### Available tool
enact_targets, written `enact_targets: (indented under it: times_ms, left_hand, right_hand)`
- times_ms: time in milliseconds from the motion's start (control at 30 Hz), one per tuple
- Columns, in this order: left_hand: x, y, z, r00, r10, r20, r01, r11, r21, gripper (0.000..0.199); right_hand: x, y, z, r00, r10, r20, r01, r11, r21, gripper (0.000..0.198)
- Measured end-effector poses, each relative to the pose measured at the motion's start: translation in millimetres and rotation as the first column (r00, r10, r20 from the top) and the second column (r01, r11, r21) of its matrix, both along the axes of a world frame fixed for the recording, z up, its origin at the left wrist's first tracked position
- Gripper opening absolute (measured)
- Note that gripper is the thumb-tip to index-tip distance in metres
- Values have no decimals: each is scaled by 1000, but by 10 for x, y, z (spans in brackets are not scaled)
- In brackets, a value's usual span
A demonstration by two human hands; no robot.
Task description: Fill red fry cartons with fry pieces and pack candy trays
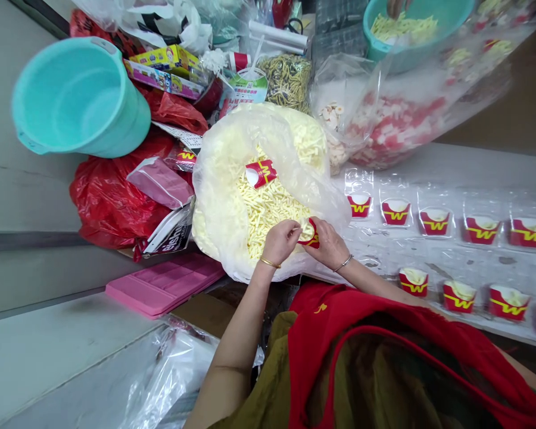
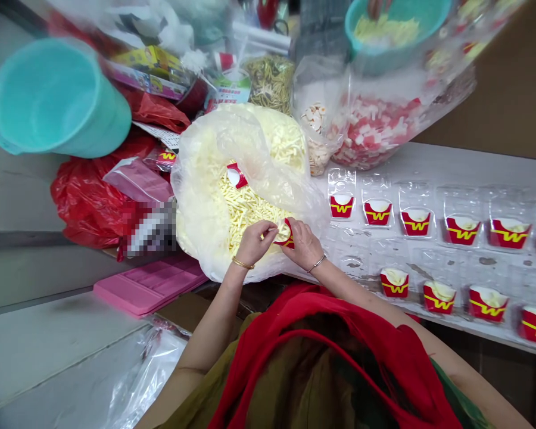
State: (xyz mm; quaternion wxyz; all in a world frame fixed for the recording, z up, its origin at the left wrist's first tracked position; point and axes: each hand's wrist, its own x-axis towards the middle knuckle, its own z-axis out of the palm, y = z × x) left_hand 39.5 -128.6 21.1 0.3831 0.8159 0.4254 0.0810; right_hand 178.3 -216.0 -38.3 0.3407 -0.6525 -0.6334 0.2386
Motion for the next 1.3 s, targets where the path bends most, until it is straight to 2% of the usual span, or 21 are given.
enact_targets:
  times_ms: [100, 167, 267, 367, 500, 600, 700, 800, 867, 933, 1000, 1067, 1100, 1167, 1300]
  left_hand:
    - [158, -139, -44, 985, -23, -171, 48, 988, 147, 15]
    - [245, -236, -16, 965, -42, -259, 92, 979, 183, 17]
    - [341, -410, 87, 965, -48, -258, 102, 974, 204, 23]
    - [453, -647, 147, 971, -28, -238, 90, 963, 254, 30]
    - [650, -952, 57, 963, -59, -263, 141, 942, 306, 32]
    - [794, -1098, -94, 957, -157, -243, 225, 932, 284, 27]
    - [931, -1205, -276, 942, -253, -222, 302, 927, 224, 24]
    - [1043, -1290, -467, 915, -352, -199, 377, 920, 107, 22]
    - [1085, -1325, -592, 883, -442, -157, 446, 895, -13, 22]
    - [1110, -1349, -717, 860, -499, -105, 489, 866, -108, 23]
    - [1143, -1379, -844, 850, -522, -77, 512, 851, -122, 23]
    - [1206, -1424, -978, 825, -559, -86, 555, 829, -71, 23]
    - [1249, -1450, -1047, 798, -594, -103, 594, 804, -36, 23]
    - [1342, -1500, -1186, 730, -664, -165, 675, 737, 22, 25]
    - [1465, -1541, -1432, 617, -741, -263, 776, 629, 47, 24]
  right_hand:
    - [10, -44, 22, 999, 39, 3, -39, 999, 29, 63]
    - [24, -91, 26, 999, 32, -20, -31, 999, 27, 62]
    - [70, -175, 11, 996, -57, -72, 59, 998, 23, 63]
    - [143, -278, -18, 989, -106, -101, 110, 993, 43, 57]
    - [277, -499, -78, 983, -150, -109, 157, 986, 50, 47]
    - [394, -724, -151, 977, -183, -106, 188, 981, 40, 45]
    - [504, -956, -249, 967, -226, -122, 224, 974, -30, 45]
    - [592, -1209, -345, 954, -272, -129, 261, 960, -97, 48]
    - [640, -1419, -395, 937, -321, -134, 303, 943, -141, 57]
    - [685, -1670, -444, 875, -452, -173, 403, 879, -254, 70]
    - [724, -1930, -511, 721, -641, -262, 484, 737, -472, 73]
    - [742, -2145, -606, 539, -775, -329, 437, 591, -678, 59]
    - [740, -2219, -663, 473, -807, -353, 384, 549, -742, 52]
    - [714, -2285, -779, 393, -833, -390, 305, 518, -799, 48]
    - [659, -2196, -950, 253, -866, -431, 277, 492, -826, 47]
